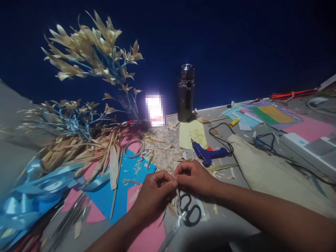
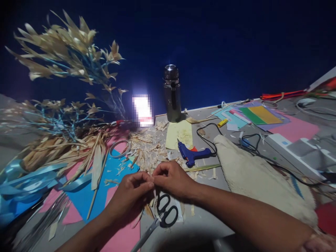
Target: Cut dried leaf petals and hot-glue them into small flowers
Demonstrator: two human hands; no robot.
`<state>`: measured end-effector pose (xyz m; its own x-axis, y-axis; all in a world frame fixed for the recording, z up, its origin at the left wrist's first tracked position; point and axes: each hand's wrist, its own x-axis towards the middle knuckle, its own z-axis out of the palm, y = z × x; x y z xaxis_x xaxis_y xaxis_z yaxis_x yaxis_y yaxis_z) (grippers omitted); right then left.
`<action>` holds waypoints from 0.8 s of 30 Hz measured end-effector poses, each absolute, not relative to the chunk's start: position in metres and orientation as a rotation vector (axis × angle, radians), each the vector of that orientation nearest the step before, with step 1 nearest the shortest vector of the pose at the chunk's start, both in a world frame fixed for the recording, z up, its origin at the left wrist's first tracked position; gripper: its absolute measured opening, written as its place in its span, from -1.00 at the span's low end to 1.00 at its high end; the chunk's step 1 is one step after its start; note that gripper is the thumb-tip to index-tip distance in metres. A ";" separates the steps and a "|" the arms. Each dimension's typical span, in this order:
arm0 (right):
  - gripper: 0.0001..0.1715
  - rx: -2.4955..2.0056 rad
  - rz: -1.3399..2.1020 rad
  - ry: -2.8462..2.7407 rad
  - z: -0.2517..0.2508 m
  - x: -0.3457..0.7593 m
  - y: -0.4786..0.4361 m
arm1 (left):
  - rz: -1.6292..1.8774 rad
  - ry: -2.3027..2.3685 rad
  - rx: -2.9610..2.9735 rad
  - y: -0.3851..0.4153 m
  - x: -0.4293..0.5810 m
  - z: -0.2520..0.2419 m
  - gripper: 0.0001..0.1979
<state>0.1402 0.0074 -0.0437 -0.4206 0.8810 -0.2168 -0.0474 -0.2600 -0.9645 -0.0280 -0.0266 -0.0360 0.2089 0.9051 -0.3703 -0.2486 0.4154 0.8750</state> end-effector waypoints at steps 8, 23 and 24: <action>-0.94 -1.159 1.703 -1.462 -0.031 0.142 0.006 | 0.889 1.118 0.849 -0.026 -0.030 -0.039 -0.69; -0.96 -1.249 1.505 -1.665 -0.031 0.140 0.005 | 0.964 1.005 0.727 -0.023 -0.031 -0.040 -0.66; -0.95 -1.260 1.482 -1.687 -0.030 0.140 0.005 | 0.965 0.995 0.726 -0.023 -0.032 -0.040 -0.67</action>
<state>0.1402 0.0051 -0.0304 -0.4021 0.9002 -0.1674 0.2818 -0.0523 -0.9581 -0.0316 -0.0231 -0.0402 0.2205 0.9100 -0.3511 -0.3233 0.4078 0.8539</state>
